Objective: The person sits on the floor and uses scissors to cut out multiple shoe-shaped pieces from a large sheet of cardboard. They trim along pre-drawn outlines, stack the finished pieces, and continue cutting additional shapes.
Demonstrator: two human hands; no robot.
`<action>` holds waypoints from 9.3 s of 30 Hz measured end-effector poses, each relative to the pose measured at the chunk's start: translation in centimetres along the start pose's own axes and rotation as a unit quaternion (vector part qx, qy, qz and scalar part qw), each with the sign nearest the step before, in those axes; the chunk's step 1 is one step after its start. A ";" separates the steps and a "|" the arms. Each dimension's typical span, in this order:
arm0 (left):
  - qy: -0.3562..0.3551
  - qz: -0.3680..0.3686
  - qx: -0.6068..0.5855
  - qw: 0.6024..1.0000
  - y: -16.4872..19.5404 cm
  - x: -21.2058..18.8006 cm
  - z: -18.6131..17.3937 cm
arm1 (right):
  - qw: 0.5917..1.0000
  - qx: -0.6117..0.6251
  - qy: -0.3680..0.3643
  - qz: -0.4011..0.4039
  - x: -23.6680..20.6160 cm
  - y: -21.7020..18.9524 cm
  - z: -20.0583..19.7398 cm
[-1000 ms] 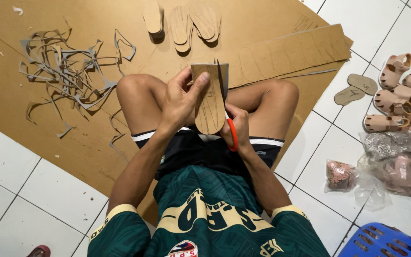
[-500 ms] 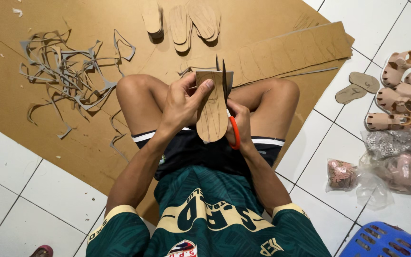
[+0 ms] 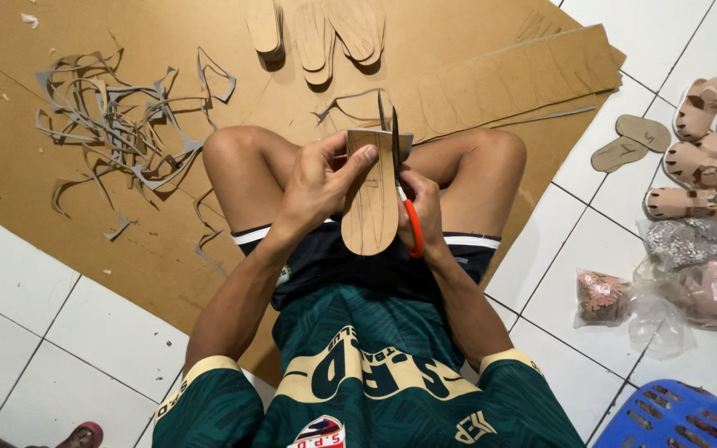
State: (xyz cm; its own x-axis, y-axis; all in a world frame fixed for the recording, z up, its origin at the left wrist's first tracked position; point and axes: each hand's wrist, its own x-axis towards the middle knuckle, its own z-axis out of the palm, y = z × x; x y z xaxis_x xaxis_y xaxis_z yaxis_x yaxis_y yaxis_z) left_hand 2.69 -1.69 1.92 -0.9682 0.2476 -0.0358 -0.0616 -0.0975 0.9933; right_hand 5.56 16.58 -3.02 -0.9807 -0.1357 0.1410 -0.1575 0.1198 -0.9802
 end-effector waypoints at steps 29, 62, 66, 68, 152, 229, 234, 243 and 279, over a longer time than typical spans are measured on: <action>0.023 0.090 0.135 0.987 0.6 1.6 -1.7 | 0.988 0.035 -0.076 0.129 -1.5 -2.0 -0.9; -0.079 0.014 0.196 0.977 3.8 0.7 -1.4 | 0.998 -0.040 -0.047 -0.028 -0.8 -2.8 -0.9; -0.090 0.016 0.197 0.976 4.1 0.8 -1.5 | 0.998 -0.047 -0.045 0.003 -1.0 -2.9 -0.9; -0.087 -0.004 0.229 0.970 3.8 0.9 -1.7 | 0.997 -0.058 -0.042 0.021 -1.1 -2.8 -0.9; 0.203 0.109 -0.216 0.949 -2.9 1.9 1.4 | 0.986 0.065 -0.091 0.125 -0.3 -2.9 1.2; 0.054 -0.004 -0.153 0.987 0.0 -1.6 0.3 | 0.999 0.008 -0.003 0.049 -0.8 -2.5 0.6; 0.038 0.011 -0.118 0.992 0.0 -1.4 -0.4 | 0.999 0.007 -0.014 0.036 -0.9 -2.6 0.4; 0.012 -0.015 -0.134 0.991 0.8 -1.2 -1.3 | 0.998 0.007 -0.013 0.067 -1.1 -3.1 0.4; 0.024 0.028 0.000 0.999 1.1 -0.5 -2.5 | 0.998 -0.037 -0.039 0.036 -0.9 -3.8 0.1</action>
State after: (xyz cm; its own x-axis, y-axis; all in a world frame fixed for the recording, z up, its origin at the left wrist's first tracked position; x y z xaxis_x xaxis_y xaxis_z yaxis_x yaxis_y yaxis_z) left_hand 2.49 -4.38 2.73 -0.9807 0.1948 0.0137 -0.0078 -0.1091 0.9940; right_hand 7.05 16.10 0.61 -0.9782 -0.1998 0.0568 -0.0982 0.2039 -0.9741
